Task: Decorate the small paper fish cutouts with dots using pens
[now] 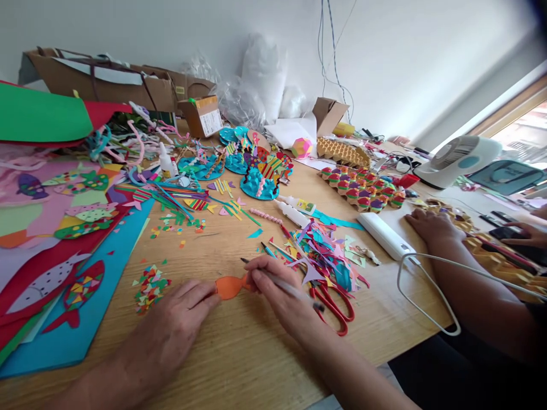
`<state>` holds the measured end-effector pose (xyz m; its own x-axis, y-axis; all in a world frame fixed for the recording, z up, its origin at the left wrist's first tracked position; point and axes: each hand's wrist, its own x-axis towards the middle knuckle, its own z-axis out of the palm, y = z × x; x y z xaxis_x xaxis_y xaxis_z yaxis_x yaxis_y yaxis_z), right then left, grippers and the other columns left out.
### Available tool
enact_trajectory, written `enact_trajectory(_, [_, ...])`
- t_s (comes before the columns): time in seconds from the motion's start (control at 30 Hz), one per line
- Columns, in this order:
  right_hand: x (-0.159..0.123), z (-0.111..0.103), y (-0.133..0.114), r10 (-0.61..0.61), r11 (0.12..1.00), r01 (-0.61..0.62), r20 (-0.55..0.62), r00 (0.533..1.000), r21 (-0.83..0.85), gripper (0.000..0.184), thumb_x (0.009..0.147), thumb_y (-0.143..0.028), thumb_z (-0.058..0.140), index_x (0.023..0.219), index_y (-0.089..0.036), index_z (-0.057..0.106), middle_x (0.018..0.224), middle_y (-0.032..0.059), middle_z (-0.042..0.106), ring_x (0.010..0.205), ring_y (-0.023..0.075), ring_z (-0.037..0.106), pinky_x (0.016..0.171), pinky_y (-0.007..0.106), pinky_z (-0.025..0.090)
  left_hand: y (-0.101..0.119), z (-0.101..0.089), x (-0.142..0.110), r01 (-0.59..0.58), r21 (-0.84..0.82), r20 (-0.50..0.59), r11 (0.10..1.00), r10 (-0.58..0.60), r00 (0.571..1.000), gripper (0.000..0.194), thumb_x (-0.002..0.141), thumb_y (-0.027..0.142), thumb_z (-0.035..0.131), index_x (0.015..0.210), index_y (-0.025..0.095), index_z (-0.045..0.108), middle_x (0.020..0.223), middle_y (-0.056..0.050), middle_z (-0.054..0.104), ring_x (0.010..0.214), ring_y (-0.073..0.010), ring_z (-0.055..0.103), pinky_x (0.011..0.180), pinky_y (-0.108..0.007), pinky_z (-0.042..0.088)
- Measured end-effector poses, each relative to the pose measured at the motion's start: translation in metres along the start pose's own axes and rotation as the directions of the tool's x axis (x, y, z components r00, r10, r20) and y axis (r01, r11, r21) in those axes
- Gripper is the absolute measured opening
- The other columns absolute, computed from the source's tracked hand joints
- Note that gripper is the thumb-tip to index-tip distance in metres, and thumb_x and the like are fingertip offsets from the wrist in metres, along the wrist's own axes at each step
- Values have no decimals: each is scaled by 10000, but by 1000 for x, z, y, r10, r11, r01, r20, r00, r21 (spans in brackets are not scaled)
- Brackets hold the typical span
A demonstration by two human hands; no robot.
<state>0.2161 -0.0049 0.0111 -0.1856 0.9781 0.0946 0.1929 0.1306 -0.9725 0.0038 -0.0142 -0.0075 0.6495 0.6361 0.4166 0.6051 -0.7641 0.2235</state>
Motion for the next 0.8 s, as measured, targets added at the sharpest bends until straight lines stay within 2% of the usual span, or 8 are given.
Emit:
enact_trajectory(0.07, [-6, -5, -3, -138, 918, 167, 105, 985, -359, 186, 882, -190, 449, 946, -215, 623, 845, 38, 631, 764, 156, 574, 698, 277, 454, 0, 1, -1, 12, 12, 13, 1000, -12, 1000, 420, 853, 38, 287, 1069, 213, 601, 1040, -41, 638, 951, -191, 580, 807, -314, 501])
enact_trajectory(0.1, [-8, -6, -4, -170, 846, 236, 178, 969, -478, 217, 891, -170, 437, 990, -217, 625, 898, 54, 638, 807, 171, 576, 728, 294, 457, -1, 1, -2, 19, 13, 23, 1000, -19, 1000, 420, 853, 43, 290, 1087, 217, 593, 1052, -40, 634, 964, -193, 575, 817, -319, 498])
enact_trajectory(0.17, [-12, -8, -7, -165, 735, 317, 296, 941, -599, 267, 900, -136, 424, 1086, -201, 604, 983, 83, 639, 884, 199, 572, 773, 319, 462, -1, 1, -2, 27, 8, 37, 1000, -28, 999, 426, 843, 44, 306, 1119, 222, 576, 1060, -34, 632, 969, -192, 573, 831, -319, 493])
enact_trajectory(0.23, [-14, -8, -8, -133, 680, 346, 356, 925, -646, 297, 897, -114, 419, 1143, -169, 576, 1021, 107, 637, 930, 217, 566, 802, 330, 466, 0, 0, 0, 13, 14, 18, 1000, -13, 1000, 439, 821, 32, 317, 1120, 229, 572, 1040, -25, 640, 940, -188, 585, 817, -309, 499])
enact_trajectory(0.33, [-10, -9, -9, -141, 644, 369, 370, 918, -670, 320, 883, -85, 401, 1149, -153, 566, 1018, 122, 638, 931, 222, 569, 805, 335, 473, 1, -4, 5, -14, 48, -45, 999, 17, 999, 450, 793, 21, 322, 1085, 245, 581, 980, -13, 660, 855, -187, 614, 743, -296, 522])
enact_trajectory(0.47, [5, -14, -15, -147, 658, 382, 387, 910, -649, 383, 850, -25, 358, 1142, -148, 573, 1049, 116, 621, 913, 192, 586, 775, 286, 472, 2, -6, 9, -14, 36, -73, 999, 16, 997, 470, 765, 5, 320, 1033, 281, 591, 933, 17, 667, 796, -172, 631, 679, -272, 537])
enact_trajectory(0.57, [17, -15, -21, -113, 655, 367, 395, 912, -660, 339, 853, -52, 378, 1109, -121, 589, 1038, 112, 615, 887, 175, 597, 751, 247, 463, 0, -4, 7, -18, 25, -56, 1000, 20, 998, 482, 750, 10, 335, 1056, 286, 586, 969, 21, 664, 820, -172, 632, 686, -272, 543])
enact_trajectory(0.8, [37, -6, -18, 83, 440, 325, 398, 914, -837, 290, 830, -97, 433, 1069, -206, 554, 947, 59, 615, 671, 151, 609, 499, 220, 366, -6, 0, 1, -104, 147, -50, 984, 112, 992, 427, 763, 50, 369, 1067, 239, 601, 981, 0, 666, 849, -180, 624, 730, -268, 528])
